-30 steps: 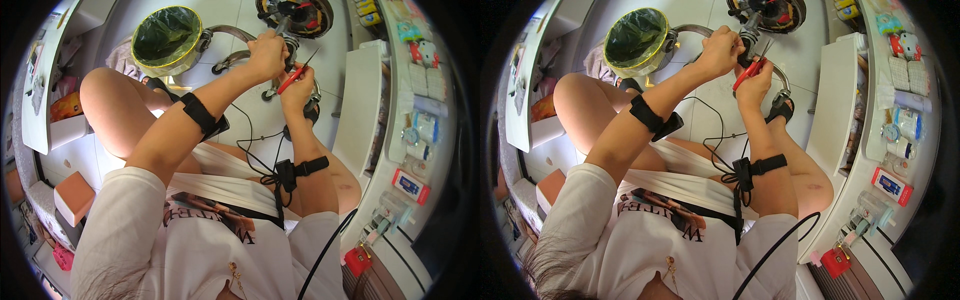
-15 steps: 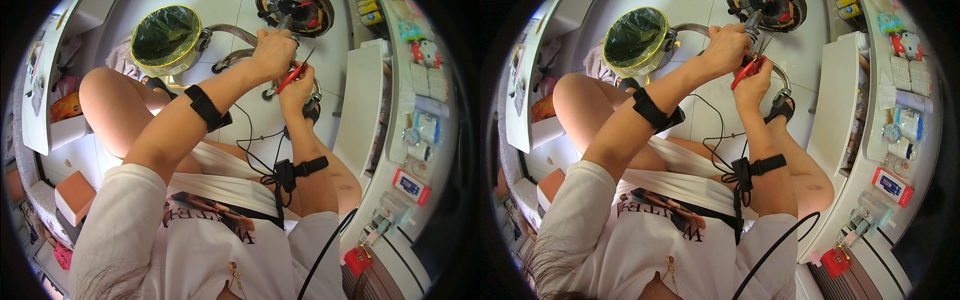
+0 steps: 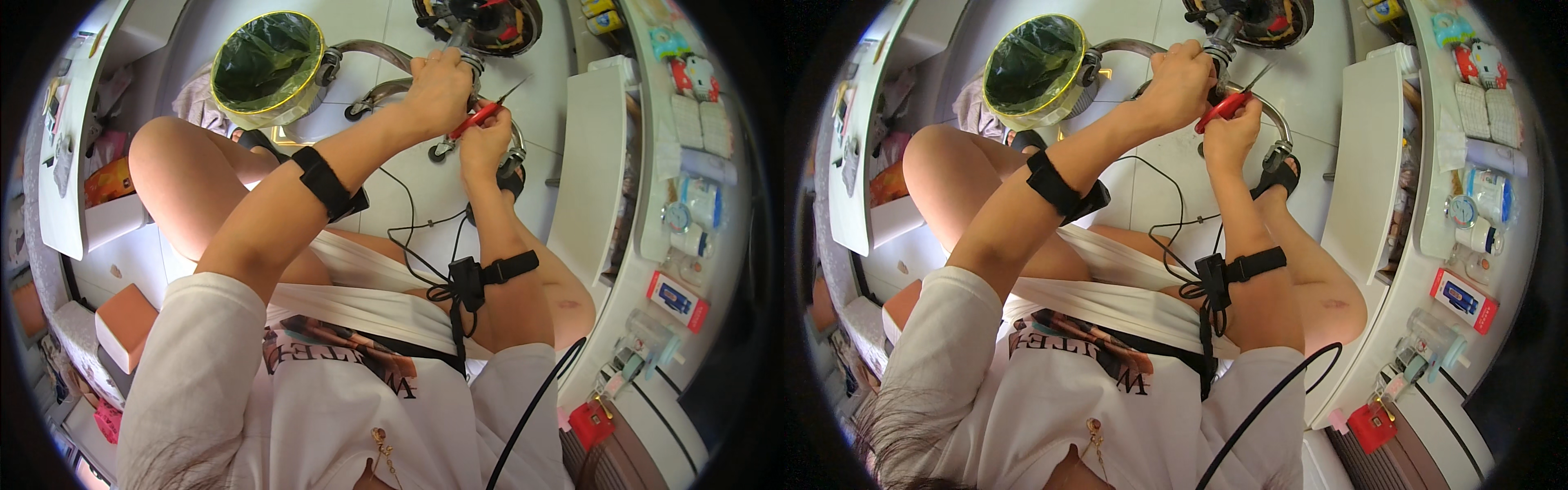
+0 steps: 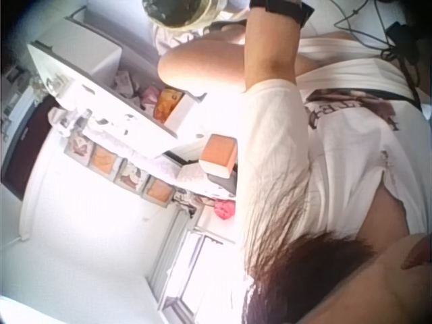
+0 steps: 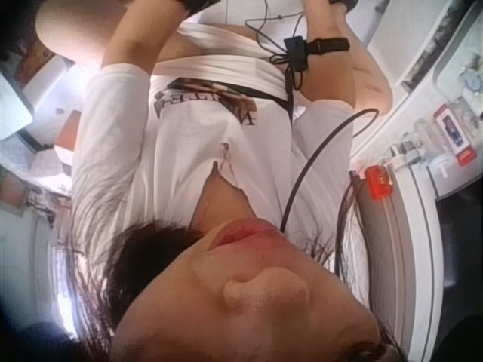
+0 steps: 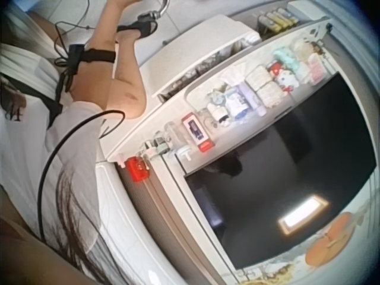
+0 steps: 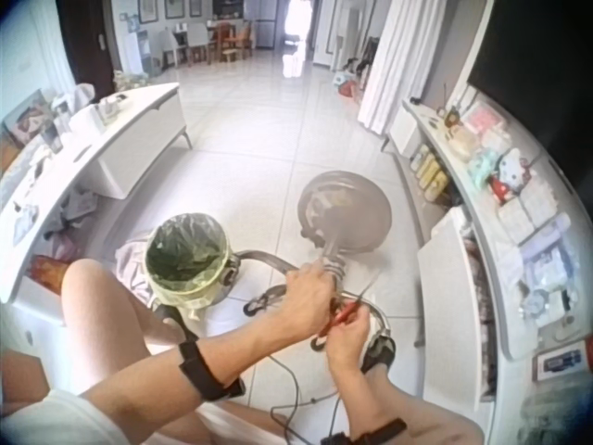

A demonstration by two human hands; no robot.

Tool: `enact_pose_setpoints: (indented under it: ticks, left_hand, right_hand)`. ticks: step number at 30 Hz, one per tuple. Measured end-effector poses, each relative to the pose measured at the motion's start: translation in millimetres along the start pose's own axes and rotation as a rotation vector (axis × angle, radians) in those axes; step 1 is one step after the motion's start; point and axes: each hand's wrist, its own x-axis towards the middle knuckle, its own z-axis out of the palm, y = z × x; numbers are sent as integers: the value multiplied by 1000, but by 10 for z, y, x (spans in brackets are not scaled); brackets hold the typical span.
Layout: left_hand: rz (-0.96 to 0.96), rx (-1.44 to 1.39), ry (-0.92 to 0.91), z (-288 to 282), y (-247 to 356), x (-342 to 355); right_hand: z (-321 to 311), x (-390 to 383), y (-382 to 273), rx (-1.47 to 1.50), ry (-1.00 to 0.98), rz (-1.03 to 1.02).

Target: The person uses shears to cut through a black plastic or rubber sleeve on the base of an office chair and pulls away the cut pieces.

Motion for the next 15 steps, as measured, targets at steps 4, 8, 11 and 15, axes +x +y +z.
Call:
enact_pose_setpoints:
  ticks: [4, 8, 11, 15]
  left_hand:
    - [-102, -95, -3, -11, -41, -37]
    - [-29, -214, 30, -62, -70, -80]
    - [0, -186, 26, -75, -61, -67]
    - [97, 32, -32, -108, -5, 2]
  right_hand:
    - [-9, -26, -9, 47, -24, -80]
    - [-14, -53, -4, 67, -34, -105]
    - [1, -50, 21, 122, -34, -83]
    - [9, -50, 32, 55, -22, -61]
